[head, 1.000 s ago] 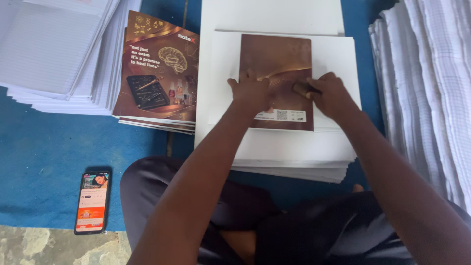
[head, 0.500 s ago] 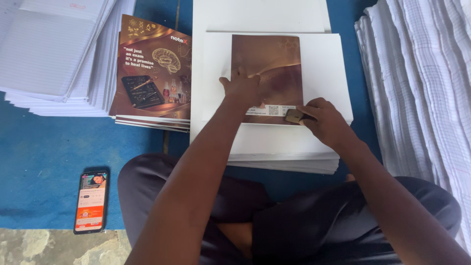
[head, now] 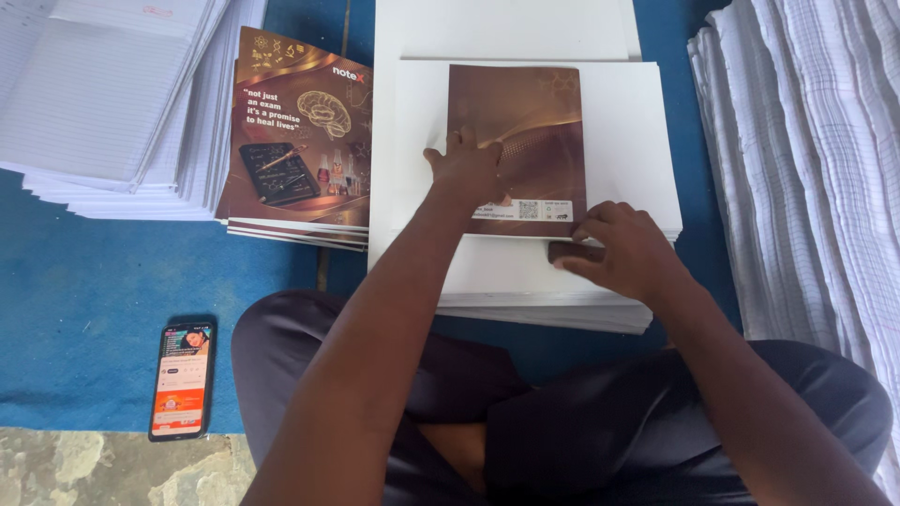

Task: The person sits on the floor and repeatedly places a brown notebook cover over a stack of white paper, presses it down, and uses a small wooden tool to smooth the cover. They then remove the cover and repeat the process with another stack of paper.

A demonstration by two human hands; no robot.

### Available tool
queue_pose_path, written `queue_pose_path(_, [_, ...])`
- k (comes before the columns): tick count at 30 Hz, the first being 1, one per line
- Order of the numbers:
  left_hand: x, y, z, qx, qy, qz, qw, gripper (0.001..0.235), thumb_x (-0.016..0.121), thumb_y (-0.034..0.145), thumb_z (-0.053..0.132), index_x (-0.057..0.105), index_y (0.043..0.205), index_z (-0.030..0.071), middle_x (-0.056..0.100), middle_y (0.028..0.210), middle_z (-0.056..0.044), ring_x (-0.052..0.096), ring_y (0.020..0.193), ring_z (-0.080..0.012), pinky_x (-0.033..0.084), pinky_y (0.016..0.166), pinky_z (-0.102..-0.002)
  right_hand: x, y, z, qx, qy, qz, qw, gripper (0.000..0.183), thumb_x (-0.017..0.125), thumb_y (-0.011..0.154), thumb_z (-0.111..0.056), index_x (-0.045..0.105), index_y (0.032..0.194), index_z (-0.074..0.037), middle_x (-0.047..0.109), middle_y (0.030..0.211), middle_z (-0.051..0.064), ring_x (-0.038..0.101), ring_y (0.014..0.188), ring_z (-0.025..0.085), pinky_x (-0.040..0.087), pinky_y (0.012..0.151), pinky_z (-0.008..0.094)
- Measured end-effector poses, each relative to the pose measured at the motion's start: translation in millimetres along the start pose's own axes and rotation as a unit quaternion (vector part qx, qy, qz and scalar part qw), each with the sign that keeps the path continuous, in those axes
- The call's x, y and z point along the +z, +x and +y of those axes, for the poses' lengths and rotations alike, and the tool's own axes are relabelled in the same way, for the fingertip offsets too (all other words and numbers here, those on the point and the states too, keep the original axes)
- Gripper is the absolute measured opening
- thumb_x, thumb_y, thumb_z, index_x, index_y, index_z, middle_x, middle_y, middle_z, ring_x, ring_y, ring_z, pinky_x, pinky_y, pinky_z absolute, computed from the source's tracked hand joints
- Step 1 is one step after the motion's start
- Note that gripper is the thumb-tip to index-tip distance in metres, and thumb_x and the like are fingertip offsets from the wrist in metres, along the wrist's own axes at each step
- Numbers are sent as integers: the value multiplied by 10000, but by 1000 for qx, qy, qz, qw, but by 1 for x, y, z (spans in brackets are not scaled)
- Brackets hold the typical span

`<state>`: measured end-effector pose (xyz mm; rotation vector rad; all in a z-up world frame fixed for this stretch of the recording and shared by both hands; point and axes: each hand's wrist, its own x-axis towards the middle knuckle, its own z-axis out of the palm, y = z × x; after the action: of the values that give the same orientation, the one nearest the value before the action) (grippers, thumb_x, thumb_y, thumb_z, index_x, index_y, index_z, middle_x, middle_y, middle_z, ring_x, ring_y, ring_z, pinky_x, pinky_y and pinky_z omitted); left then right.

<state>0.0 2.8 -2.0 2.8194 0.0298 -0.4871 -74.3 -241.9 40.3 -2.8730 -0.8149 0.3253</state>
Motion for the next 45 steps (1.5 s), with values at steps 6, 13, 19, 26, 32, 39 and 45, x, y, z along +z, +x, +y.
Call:
queue_pose_path(6, [-1, -7, -2, 10, -11, 9, 1000, 872, 918, 663, 465, 548, 1433, 291, 303, 1590, -147, 215, 1515, -363, 217, 1141, -729, 13, 7, 5, 190, 102, 67, 974, 460, 663, 1000, -479, 776, 1058, -38, 742, 986, 150, 710, 909, 308, 550, 817, 437])
queue_pose_path(13, [6, -6, -8, 16, -28, 43, 999, 838, 910, 661, 486, 564, 1391, 263, 336, 1549, -164, 257, 1485, -354, 160, 1143, -751, 28, 28, 29, 246, 357, 57, 900, 395, 731, 925, -313, 706, 1181, -13, 697, 805, 108, 626, 675, 168, 481, 608, 308])
queue_pose_path(19, [21, -15, -8, 72, -42, 150, 985, 641, 868, 713, 447, 633, 1260, 212, 451, 1441, -145, 349, 1441, -338, 176, 1127, -744, 25, 31, 38, 306, 533, 13, 789, 307, 709, 955, -244, 738, 1057, 44, 555, 661, 20, 468, 557, 89, 401, 502, 237])
queue_pose_path(26, [45, -60, 18, 290, -67, 290, 909, 779, 848, 755, 595, 611, 1307, 99, 502, 1384, -230, 368, 1370, -411, 192, 1116, -681, 17, 34, 31, 288, 599, 26, 747, 238, 713, 965, -225, 709, 1006, 9, 563, 693, 3, 485, 584, 79, 442, 540, 219])
queue_pose_path(32, [62, -75, 24, 206, -20, 374, 904, 393, 610, 992, 111, 600, 1382, 163, 557, 1471, -154, 485, 1432, -342, 350, 1167, -603, 4, 29, 17, 250, 630, 50, 734, 346, 693, 987, -302, 682, 1056, 36, 601, 822, 34, 515, 643, 96, 437, 553, 230])
queue_pose_path(39, [40, -75, 4, 168, -72, 445, 877, 468, 518, 956, -11, 608, 1400, 108, 625, 1405, -124, 566, 1351, -307, 391, 1137, -577, -11, 25, 1, 256, 591, 31, 764, 459, 577, 1031, -412, 703, 1136, 16, 587, 842, 42, 518, 668, 125, 452, 615, 282])
queue_pose_path(45, [11, -86, -23, 161, -191, 584, 772, 347, 513, 1048, -19, 624, 1364, 71, 677, 1360, -125, 646, 1299, -305, 476, 1131, -462, 0, 29, 9, 252, 575, 17, 778, 390, 593, 1017, -353, 704, 1154, -5, 623, 880, 52, 568, 712, 135, 504, 665, 290])
